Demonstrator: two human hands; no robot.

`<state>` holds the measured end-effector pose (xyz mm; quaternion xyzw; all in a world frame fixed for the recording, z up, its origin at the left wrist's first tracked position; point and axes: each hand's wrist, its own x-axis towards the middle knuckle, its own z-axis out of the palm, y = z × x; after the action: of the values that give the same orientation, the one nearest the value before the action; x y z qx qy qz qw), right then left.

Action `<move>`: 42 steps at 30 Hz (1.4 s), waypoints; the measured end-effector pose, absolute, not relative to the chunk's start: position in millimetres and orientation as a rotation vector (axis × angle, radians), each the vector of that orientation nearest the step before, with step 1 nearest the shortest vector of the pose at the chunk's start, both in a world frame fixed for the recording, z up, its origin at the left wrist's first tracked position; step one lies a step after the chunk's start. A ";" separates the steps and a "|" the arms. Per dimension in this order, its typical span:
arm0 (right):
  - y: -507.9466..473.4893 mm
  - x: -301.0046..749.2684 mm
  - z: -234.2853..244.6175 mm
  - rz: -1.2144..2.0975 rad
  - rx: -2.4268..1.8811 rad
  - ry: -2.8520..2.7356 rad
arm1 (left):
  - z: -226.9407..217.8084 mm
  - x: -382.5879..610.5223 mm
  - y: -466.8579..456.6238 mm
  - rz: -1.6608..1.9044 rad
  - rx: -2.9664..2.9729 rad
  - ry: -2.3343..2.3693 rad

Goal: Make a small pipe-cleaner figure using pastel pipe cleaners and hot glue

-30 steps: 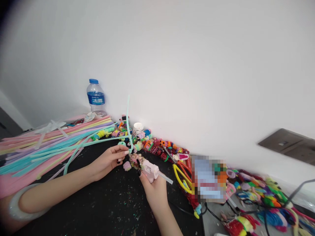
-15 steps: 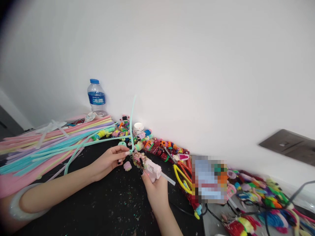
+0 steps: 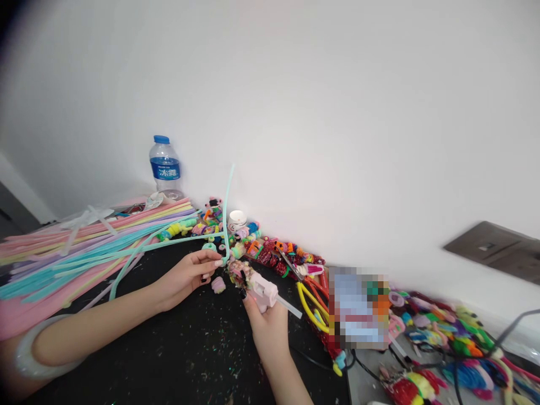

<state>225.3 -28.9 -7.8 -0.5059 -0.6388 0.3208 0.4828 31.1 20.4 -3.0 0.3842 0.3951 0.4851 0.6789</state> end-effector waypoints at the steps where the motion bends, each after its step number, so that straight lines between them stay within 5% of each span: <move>1: -28.8 225.5 -8.1 0.780 -1.232 -1.556 | -3.0 31.1 20.5 1.089 0.860 0.888; 13: -28.4 224.5 -10.2 0.831 -1.256 -1.586 | -5.4 30.2 22.7 1.132 0.852 0.885; 27: -33.8 225.2 -0.7 -0.066 -1.689 -2.145 | -1.9 30.0 21.8 1.278 0.992 0.988; 42: -46.0 226.1 9.1 0.170 -1.054 -2.037 | 9.2 38.6 -1.0 0.793 1.414 0.731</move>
<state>226.1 -46.0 9.1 -0.4182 -0.8084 0.0674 0.4088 38.6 -1.0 9.2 0.6176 0.3193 0.3461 0.6300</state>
